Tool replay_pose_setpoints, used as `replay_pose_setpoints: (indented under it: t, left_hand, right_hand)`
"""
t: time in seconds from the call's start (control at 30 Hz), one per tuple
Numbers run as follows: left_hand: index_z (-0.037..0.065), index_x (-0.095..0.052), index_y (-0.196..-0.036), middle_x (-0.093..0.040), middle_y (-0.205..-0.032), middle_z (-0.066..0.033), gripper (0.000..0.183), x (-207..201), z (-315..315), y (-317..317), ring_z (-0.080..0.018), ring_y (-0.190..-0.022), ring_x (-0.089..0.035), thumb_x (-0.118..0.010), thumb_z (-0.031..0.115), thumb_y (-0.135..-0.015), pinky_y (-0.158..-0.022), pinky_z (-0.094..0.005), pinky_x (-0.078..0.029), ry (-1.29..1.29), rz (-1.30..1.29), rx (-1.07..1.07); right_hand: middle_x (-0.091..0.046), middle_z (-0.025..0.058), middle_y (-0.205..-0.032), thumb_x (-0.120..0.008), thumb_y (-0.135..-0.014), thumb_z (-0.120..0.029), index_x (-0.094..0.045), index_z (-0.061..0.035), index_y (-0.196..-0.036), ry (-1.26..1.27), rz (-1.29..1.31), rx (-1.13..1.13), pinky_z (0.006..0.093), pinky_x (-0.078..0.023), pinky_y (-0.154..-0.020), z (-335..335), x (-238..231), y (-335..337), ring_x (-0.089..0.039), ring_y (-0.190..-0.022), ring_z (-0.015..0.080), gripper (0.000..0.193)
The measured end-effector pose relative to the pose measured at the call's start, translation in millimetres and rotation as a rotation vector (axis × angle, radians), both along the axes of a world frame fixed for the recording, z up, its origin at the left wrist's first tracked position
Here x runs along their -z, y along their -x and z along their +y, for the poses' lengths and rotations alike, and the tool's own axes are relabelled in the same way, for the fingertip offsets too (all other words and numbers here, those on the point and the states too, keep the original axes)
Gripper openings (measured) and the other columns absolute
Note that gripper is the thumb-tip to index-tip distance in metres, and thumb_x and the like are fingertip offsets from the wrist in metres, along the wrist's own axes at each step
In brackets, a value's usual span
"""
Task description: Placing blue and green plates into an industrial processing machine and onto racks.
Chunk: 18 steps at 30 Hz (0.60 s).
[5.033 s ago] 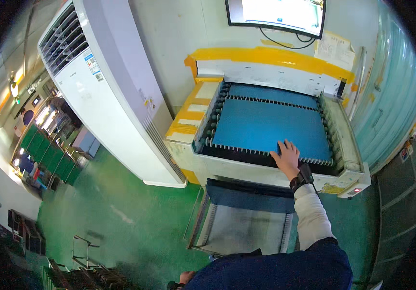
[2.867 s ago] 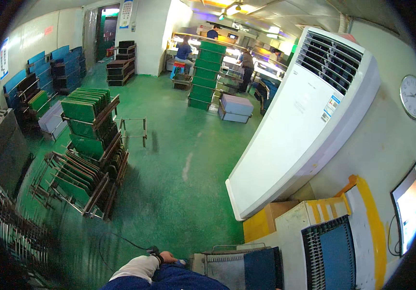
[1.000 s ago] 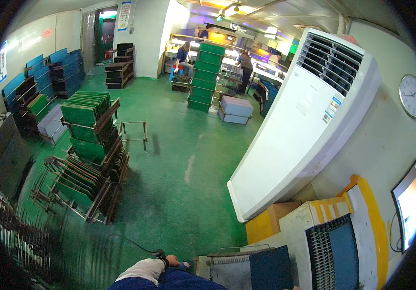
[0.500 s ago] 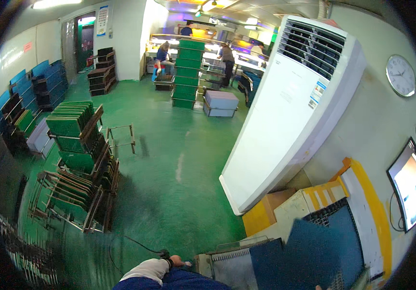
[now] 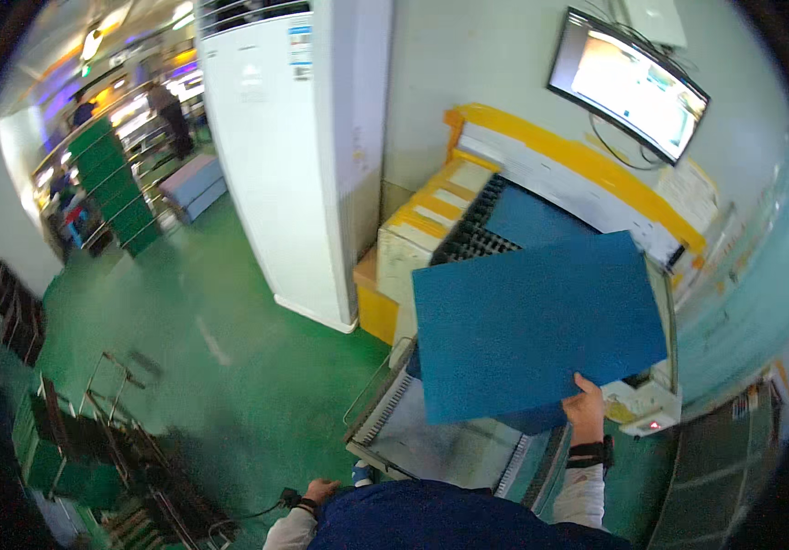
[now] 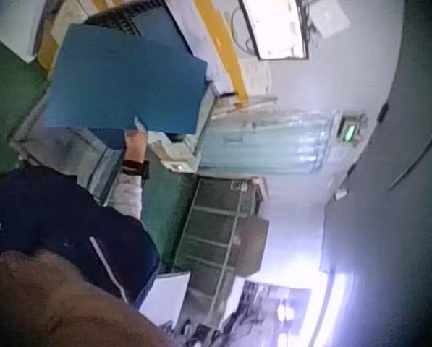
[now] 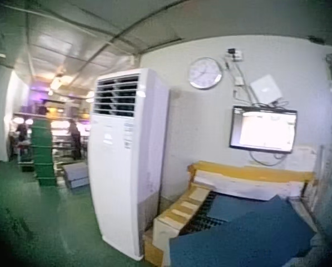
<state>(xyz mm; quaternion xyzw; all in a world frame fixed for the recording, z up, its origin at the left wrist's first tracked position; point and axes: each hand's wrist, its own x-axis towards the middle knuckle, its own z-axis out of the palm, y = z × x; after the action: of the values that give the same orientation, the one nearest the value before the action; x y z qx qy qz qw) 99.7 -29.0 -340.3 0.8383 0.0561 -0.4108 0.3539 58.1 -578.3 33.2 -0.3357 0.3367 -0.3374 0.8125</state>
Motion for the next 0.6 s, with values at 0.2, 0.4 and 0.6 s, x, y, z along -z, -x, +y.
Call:
replay_pose_setpoints:
  t: [0.2, 0.4, 0.6]
  left_hand:
    - [0.001, -0.068, -0.094, -0.068, -0.086, -0.012, 0.047, -20, -23, -5, -0.0217, -0.081, -0.064, -0.064, 0.044, -0.075, -0.075, -0.0334, -0.049, 0.03, -0.002, 0.046]
    - [-0.001, -0.068, -0.094, -0.068, -0.086, -0.0131, 0.049, 7, -15, -12, -0.0194, -0.081, -0.064, -0.066, 0.044, -0.074, -0.076, -0.032, -0.049, 0.028, 0.081, -0.041]
    - [0.0, -0.066, -0.099, -0.068, -0.09, -0.0132, 0.052, 50, 23, -11, -0.0196, -0.083, -0.064, -0.068, 0.046, -0.073, -0.078, -0.031, -0.048, 0.161, 0.048, -0.129]
  right_hand:
    - [-0.06, 0.0079, -0.083, -0.067, -0.076, -0.01, -0.055, -0.009, -0.088, -0.214, 0.148, 0.037, 0.0366, -0.045, -0.06, -29, 47, 38, -0.057, -0.071, 0.0254, 0.017]
    - [-0.061, 0.0099, -0.097, -0.058, -0.082, -0.006, -0.057, -0.0046, -0.098, -0.253, -0.06, -0.004, 0.0413, -0.05, -0.077, -29, 54, 29, -0.06, -0.087, 0.0271, 0.016]
    - [-0.061, 0.0096, -0.096, -0.057, -0.083, -0.006, -0.056, -0.004, -0.096, -0.282, -0.066, -0.086, 0.0403, -0.051, -0.077, -54, 71, 21, -0.06, -0.088, 0.0272, 0.014]
